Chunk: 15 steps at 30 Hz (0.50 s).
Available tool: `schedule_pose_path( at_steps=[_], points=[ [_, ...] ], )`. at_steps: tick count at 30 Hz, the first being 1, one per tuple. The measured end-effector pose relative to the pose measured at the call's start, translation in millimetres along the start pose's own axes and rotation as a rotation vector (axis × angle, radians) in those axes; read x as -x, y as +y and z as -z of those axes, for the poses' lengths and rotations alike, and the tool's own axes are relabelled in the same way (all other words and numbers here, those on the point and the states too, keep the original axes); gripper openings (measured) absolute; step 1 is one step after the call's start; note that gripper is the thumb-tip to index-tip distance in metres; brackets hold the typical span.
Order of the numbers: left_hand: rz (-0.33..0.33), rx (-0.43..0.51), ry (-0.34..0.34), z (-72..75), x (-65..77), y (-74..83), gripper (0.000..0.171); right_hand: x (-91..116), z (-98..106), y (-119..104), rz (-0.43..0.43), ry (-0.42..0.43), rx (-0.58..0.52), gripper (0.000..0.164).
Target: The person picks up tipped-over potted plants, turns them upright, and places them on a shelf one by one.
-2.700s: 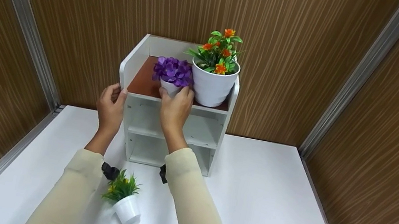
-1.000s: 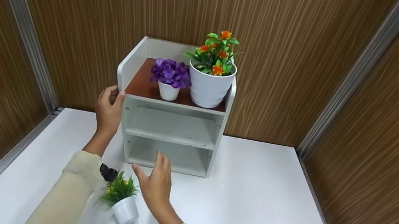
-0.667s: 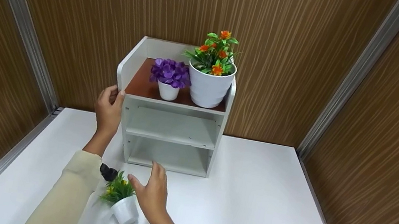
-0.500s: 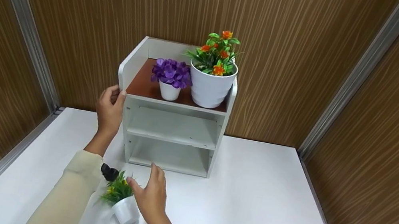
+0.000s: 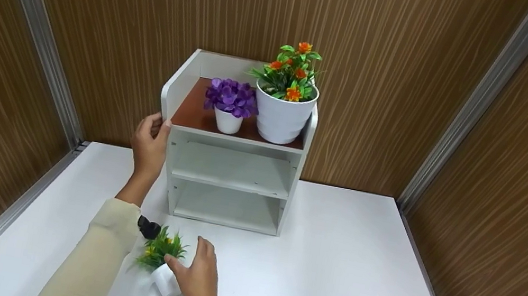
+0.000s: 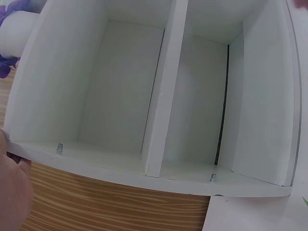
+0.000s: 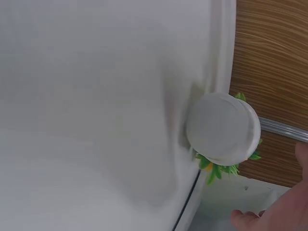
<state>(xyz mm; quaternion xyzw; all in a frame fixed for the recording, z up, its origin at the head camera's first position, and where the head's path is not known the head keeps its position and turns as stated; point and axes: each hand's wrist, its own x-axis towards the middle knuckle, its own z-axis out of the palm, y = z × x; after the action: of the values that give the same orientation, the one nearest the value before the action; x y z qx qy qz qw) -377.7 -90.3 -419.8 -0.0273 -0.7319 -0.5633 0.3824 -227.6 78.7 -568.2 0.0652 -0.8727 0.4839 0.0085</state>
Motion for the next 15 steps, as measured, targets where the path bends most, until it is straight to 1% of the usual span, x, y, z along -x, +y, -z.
schedule_pose_path(
  at_steps=[3,9,15],
  points=[
    [0.0,0.001,-0.005,-1.2,-0.3,-0.1,0.035,3,-3,5,-0.017,-0.021,0.004,0.086],
    [0.0,0.0,0.015,-0.8,-0.4,-0.2,0.034,9,-10,13,-0.041,-0.078,0.019,0.091],
    [0.014,-0.002,0.004,-1.1,0.5,-0.5,0.035,9,-16,21,-0.047,-0.114,0.058,0.092]
  ],
)
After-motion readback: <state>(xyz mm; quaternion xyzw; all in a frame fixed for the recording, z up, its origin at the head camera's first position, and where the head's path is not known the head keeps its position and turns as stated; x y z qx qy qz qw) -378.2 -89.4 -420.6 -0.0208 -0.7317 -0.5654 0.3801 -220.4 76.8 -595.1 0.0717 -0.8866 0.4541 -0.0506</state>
